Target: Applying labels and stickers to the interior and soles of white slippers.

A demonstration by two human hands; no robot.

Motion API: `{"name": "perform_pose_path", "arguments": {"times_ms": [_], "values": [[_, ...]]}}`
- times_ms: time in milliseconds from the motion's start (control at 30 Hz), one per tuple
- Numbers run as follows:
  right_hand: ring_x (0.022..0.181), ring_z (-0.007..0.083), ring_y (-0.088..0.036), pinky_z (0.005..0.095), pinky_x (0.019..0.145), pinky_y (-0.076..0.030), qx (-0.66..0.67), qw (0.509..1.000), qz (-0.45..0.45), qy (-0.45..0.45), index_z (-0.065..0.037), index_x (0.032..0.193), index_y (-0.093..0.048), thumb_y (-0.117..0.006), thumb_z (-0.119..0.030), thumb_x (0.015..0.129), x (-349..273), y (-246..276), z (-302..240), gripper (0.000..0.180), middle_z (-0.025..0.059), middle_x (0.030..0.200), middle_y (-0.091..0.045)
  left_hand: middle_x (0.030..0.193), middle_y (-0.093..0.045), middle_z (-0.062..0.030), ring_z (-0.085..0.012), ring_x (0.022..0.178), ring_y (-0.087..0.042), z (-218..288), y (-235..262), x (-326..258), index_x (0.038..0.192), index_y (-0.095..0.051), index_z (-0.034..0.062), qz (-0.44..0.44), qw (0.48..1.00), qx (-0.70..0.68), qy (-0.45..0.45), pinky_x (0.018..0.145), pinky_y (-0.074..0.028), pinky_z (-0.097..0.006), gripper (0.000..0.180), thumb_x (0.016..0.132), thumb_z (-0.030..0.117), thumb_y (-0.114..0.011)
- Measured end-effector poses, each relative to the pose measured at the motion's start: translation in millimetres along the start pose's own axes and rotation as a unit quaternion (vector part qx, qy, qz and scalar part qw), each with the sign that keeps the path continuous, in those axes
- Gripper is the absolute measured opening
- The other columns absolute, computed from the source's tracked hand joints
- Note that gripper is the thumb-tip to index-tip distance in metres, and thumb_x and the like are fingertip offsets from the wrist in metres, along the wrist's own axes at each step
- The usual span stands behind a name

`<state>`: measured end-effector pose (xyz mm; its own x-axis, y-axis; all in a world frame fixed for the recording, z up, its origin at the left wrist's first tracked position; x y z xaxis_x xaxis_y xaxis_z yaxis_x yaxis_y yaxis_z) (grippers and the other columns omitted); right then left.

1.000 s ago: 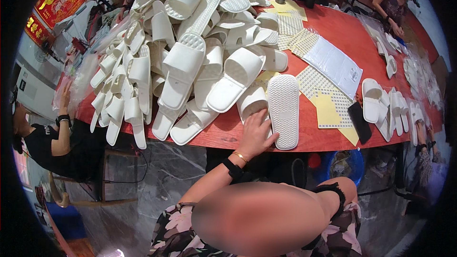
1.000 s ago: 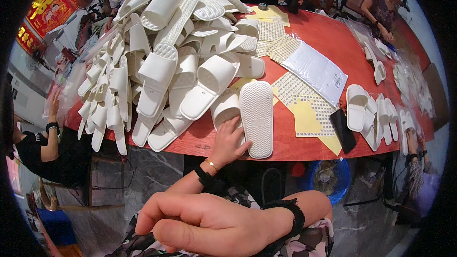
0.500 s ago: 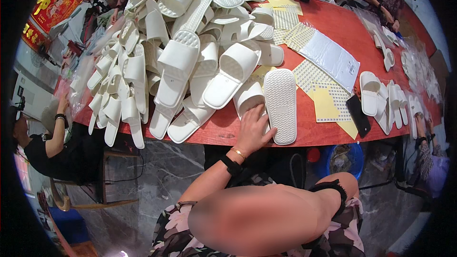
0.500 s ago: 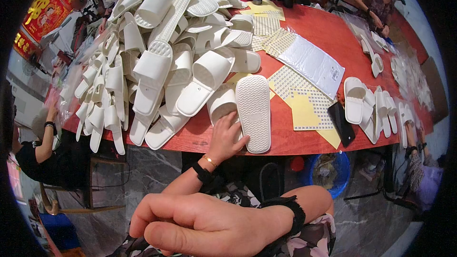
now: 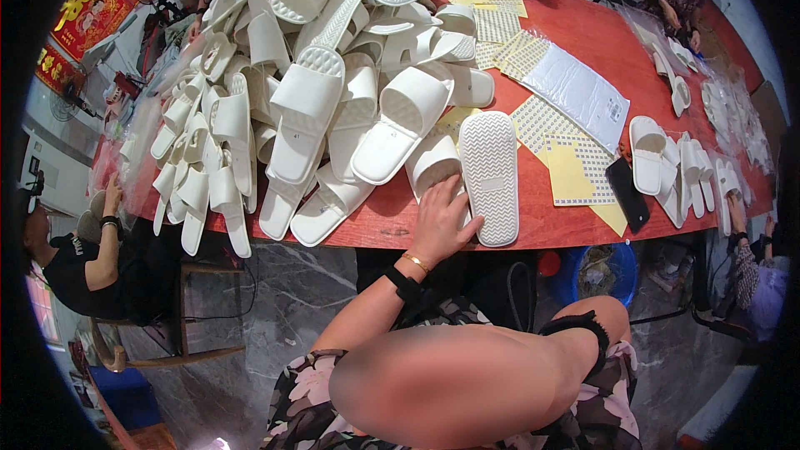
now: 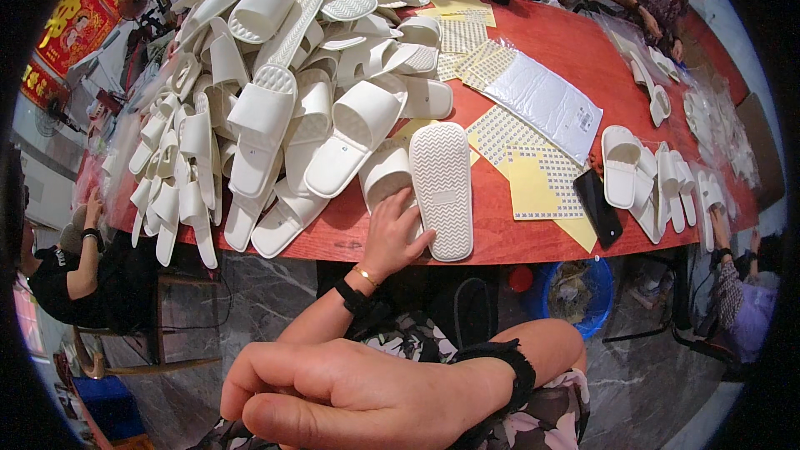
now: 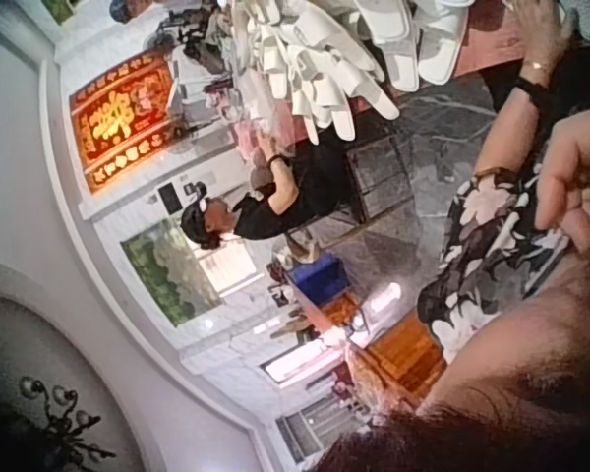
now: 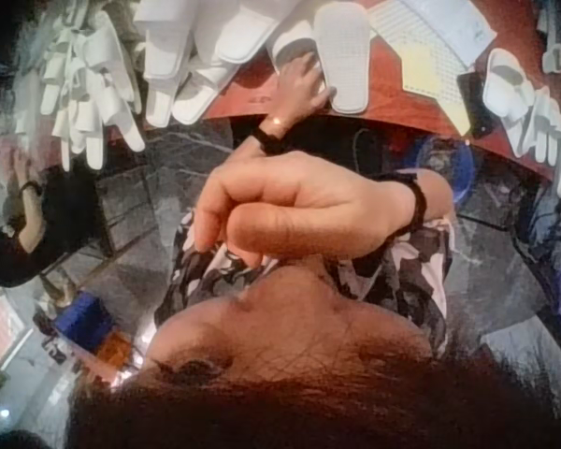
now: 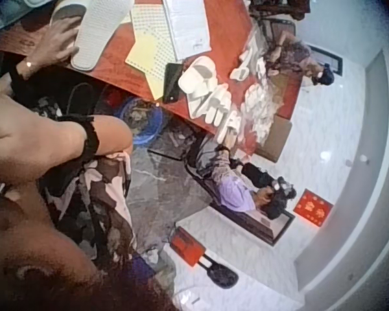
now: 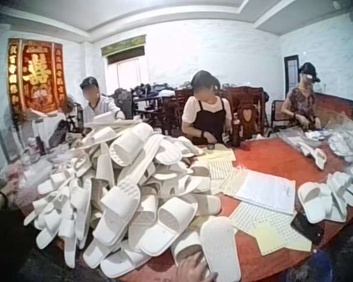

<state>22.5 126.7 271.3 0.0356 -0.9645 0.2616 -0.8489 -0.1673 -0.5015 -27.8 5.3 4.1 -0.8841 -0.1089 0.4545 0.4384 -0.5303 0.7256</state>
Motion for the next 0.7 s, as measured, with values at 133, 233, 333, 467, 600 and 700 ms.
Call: {"name": "perform_pose_path", "arguments": {"times_ms": [133,233,333,467,600,700], "values": [[0.068,0.0068,-0.047,0.0225,0.061,-0.039,0.054,0.998,0.002,0.027,0.006,0.114,-0.059,-0.046,-0.028,0.105,-1.9,-0.7,13.3,0.037,0.0008,0.081,-0.053,0.134,-0.050,-0.0248,-0.0412,0.124,-0.047,-0.6,-0.5,-0.1,0.118,-0.063,0.0022,0.002,1.000,0.001,0.001,0.107,-0.034,-0.050,0.052,0.081,0.038,-0.071],[0.067,0.0068,-0.048,0.0222,0.060,-0.039,0.033,0.999,0.027,0.010,0.006,0.112,-0.060,-0.046,-0.027,0.105,-1.6,-4.0,7.3,0.036,0.0005,0.080,-0.053,0.134,-0.050,-0.0246,-0.0410,0.124,-0.047,0.3,-1.0,-0.6,0.119,-0.063,0.0020,0.001,1.000,0.000,0.000,0.107,-0.034,-0.050,0.053,0.081,0.038,-0.071],[0.067,0.0069,-0.048,0.0224,0.060,-0.040,0.016,1.000,0.004,-0.018,0.006,0.110,-0.060,-0.046,-0.025,0.104,1.2,-0.5,0.0,0.034,0.0005,0.077,-0.054,0.134,-0.050,-0.0245,-0.0413,0.124,-0.047,0.5,-1.5,-0.3,0.119,-0.063,0.0024,0.002,1.000,-0.003,0.001,0.107,-0.034,-0.050,0.053,0.081,0.038,-0.071],[0.066,0.0073,-0.049,0.0231,0.059,-0.040,0.034,0.999,0.010,0.020,0.006,0.108,-0.061,-0.047,-0.025,0.104,2.1,-1.5,8.4,0.034,0.0010,0.074,-0.055,0.135,-0.049,-0.0244,-0.0419,0.124,-0.047,-1.0,-1.0,-0.4,0.120,-0.063,0.0029,-0.005,1.000,0.000,0.002,0.107,-0.034,-0.050,0.053,0.081,0.038,-0.071],[0.065,0.0078,-0.050,0.0241,0.058,-0.041,0.003,1.000,0.001,0.007,0.005,0.106,-0.061,-0.047,-0.026,0.103,3.5,-0.3,2.5,0.035,0.0016,0.073,-0.056,0.135,-0.049,-0.0243,-0.0425,0.124,-0.047,-0.5,-2.9,-0.4,0.118,-0.063,0.0032,0.005,1.000,0.004,0.000,0.105,-0.035,-0.050,0.052,0.080,0.038,-0.072],[0.067,0.0076,-0.052,0.0239,0.059,-0.042,0.021,0.999,-0.006,-0.029,0.004,0.106,-0.061,-0.047,-0.027,0.102,1.7,-0.6,0.8,0.035,0.0015,0.074,-0.056,0.135,-0.049,-0.0243,-0.0426,0.124,-0.047,-0.5,-1.7,-0.2,0.117,-0.064,0.0031,0.003,1.000,0.004,0.003,0.105,-0.035,-0.050,0.051,0.080,0.038,-0.072]]}}
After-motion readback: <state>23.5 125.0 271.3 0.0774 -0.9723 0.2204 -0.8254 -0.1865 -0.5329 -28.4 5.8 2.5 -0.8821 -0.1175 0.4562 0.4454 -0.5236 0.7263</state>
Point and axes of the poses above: each hand's wrist, its own x-axis towards the middle knuckle, its own y-axis out of the back of the hand, z = x × y, the point moved 2 cm from there along x, towards the middle knuckle
